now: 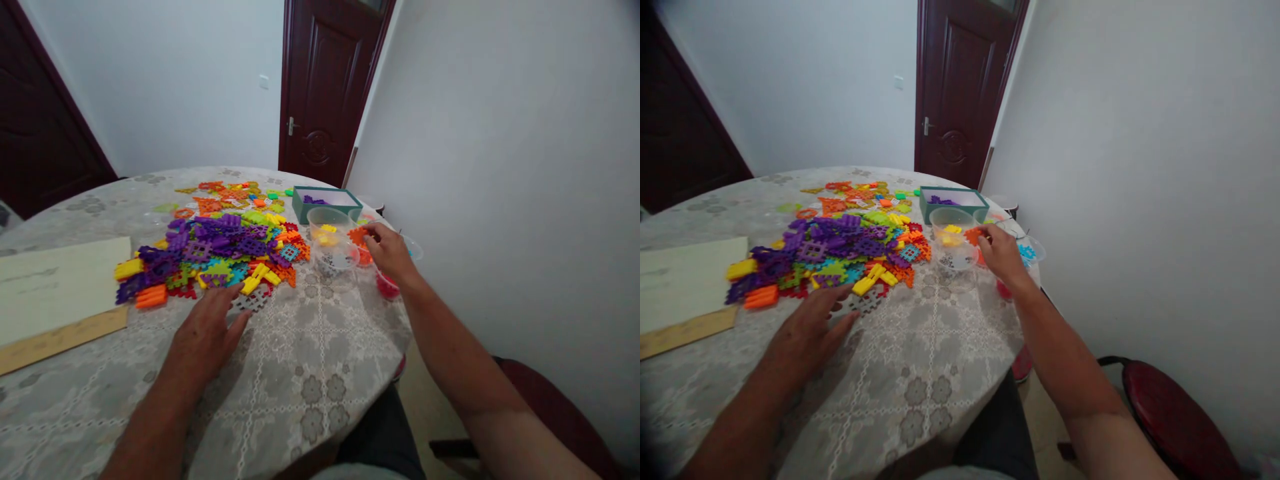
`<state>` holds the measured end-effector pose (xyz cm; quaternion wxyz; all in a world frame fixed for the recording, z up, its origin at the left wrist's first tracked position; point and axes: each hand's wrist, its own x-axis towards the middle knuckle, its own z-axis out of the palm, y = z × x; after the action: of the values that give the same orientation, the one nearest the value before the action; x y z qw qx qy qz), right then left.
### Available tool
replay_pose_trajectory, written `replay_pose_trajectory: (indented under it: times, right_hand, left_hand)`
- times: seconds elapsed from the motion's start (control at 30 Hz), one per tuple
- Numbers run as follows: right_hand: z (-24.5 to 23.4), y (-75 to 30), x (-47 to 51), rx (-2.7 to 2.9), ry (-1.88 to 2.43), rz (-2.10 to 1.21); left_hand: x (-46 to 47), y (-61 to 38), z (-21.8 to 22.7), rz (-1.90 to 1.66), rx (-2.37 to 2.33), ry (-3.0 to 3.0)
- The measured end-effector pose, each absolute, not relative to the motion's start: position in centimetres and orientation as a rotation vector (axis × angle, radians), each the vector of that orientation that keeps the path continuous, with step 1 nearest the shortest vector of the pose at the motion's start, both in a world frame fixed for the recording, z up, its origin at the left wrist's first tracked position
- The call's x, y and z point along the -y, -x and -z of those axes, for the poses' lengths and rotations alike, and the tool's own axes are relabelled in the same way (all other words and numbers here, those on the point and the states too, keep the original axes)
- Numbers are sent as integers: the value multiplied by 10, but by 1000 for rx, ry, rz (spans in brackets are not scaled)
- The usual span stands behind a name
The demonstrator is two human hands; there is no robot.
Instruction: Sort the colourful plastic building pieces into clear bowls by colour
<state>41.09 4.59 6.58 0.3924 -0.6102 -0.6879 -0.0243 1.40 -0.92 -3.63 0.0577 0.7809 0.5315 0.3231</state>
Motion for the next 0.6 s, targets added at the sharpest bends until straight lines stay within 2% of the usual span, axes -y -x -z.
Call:
replay_pose_trajectory:
  times: [0.23,0.4,0.6]
  right_hand:
    - [-62,-483,-99,1837,1890,65]
    - [-56,-511,-73,1831,1996,137]
    - [-43,-526,-31,2222,2275,41]
  left_hand:
    - [8,-20,35,-884,-1592,-2416]
    - [4,-15,42,-842,-1591,-2425]
    - [3,-16,48,-804,-1601,-2413]
